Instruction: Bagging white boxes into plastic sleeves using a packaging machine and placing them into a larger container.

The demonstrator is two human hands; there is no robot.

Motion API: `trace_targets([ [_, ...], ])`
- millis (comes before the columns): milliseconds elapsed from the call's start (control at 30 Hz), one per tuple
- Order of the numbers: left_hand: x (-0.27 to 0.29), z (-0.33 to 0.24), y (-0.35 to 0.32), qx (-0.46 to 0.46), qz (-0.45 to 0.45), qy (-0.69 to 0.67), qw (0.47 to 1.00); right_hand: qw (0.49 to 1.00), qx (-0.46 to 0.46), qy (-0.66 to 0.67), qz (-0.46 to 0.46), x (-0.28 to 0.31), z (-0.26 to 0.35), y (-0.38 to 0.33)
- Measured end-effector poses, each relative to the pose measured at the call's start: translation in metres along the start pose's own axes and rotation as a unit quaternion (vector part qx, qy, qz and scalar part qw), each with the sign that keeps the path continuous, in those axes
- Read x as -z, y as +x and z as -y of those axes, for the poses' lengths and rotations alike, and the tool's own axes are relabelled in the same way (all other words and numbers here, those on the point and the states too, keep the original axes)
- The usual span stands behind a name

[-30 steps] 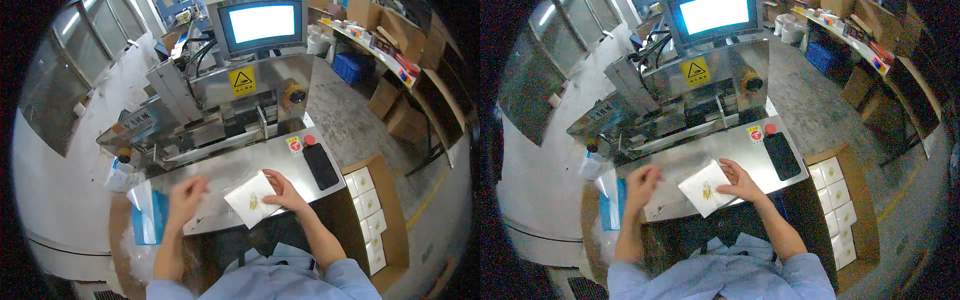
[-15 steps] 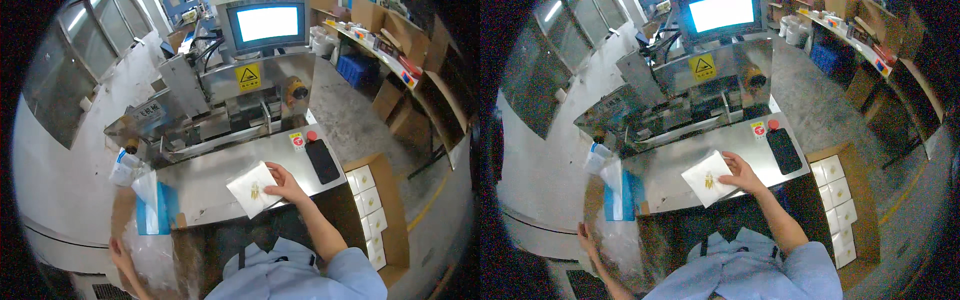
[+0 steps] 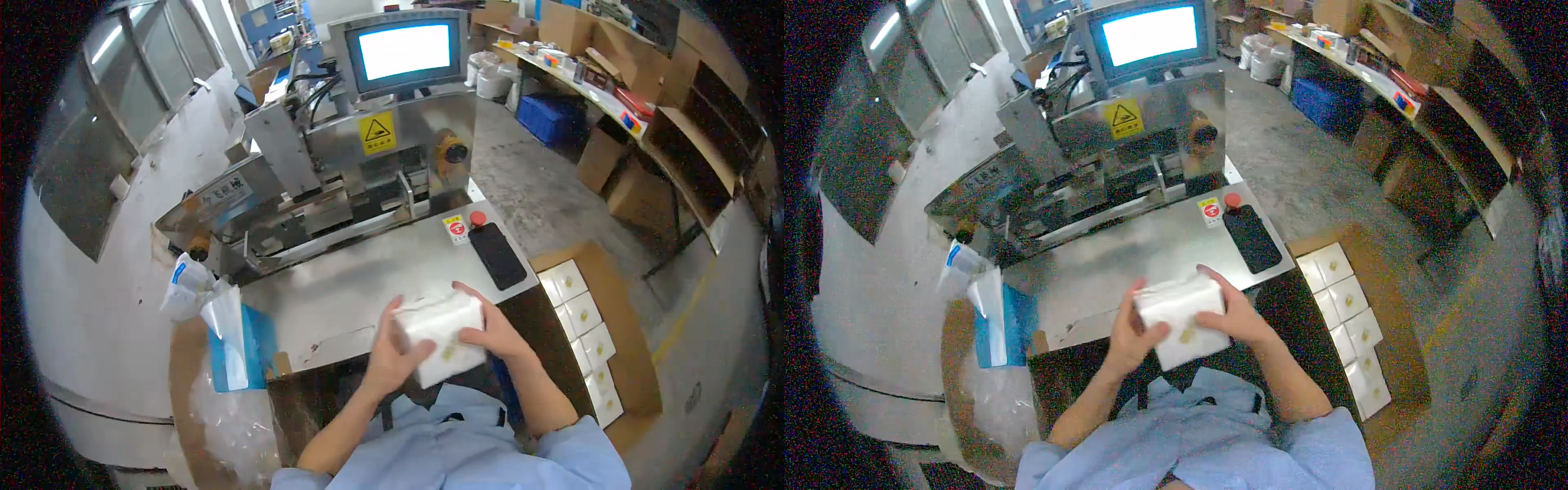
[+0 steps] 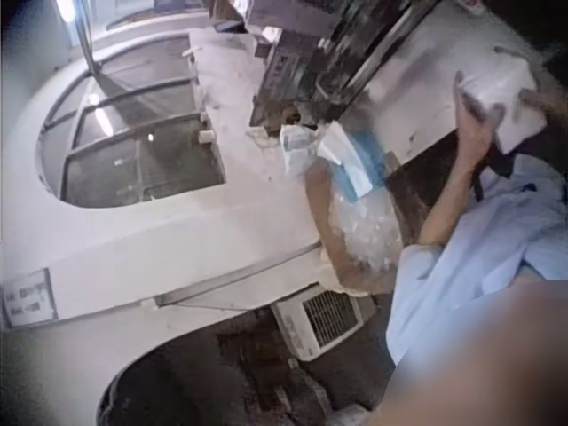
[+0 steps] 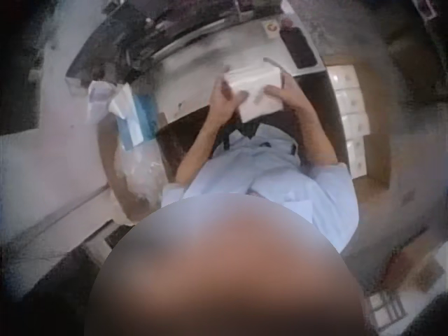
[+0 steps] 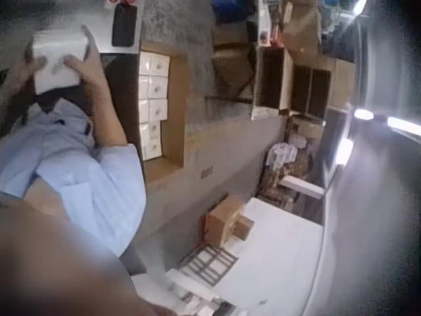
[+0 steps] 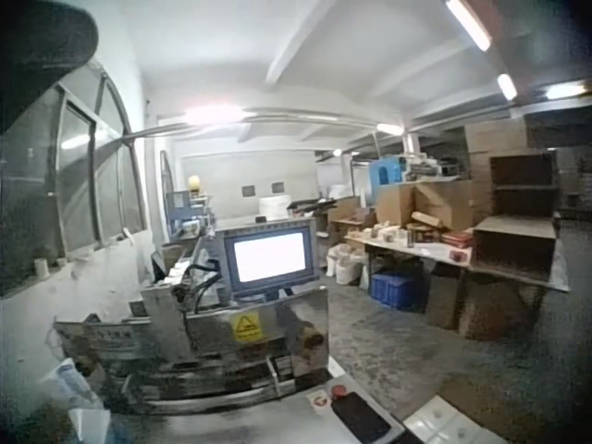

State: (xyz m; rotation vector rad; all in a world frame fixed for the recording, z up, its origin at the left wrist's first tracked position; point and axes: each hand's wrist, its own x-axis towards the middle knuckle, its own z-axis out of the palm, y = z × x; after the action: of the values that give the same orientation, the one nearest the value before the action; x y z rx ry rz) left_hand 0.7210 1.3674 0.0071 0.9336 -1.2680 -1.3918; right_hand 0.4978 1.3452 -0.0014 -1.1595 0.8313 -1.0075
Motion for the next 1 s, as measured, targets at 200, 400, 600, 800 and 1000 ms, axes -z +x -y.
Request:
trace_targets([
  [200, -0.038, 0.004, 0.028, 0.147, 0.170, 0.084, 0.971, 0.980, 0.019, -0.112, -0.161, 0.063, 0.009, -0.072],
  [400, 0.030, 0.023, 0.052, -0.029, 0.000, 0.412, 0.911, 0.852, 0.009, -0.261, -0.454, 0.178, 0.073, -0.183],
  [600, 0.075, 0.088, 0.072, -0.177, 0.026, 0.609, 0.773, 0.810, -0.232, -0.259, -0.471, 0.316, 0.027, -0.297],
  [800, 0.095, 0.103, 0.063, -0.154, 0.002, 0.636, 0.756, 0.770, -0.372, -0.383, -0.349, 0.344, 0.008, -0.317],
  [1000, 0.083, 0.083, 0.060, -0.153, 0.000, 0.638, 0.755, 0.674, -0.400, -0.530, -0.323, 0.295, 0.000, -0.289],
])
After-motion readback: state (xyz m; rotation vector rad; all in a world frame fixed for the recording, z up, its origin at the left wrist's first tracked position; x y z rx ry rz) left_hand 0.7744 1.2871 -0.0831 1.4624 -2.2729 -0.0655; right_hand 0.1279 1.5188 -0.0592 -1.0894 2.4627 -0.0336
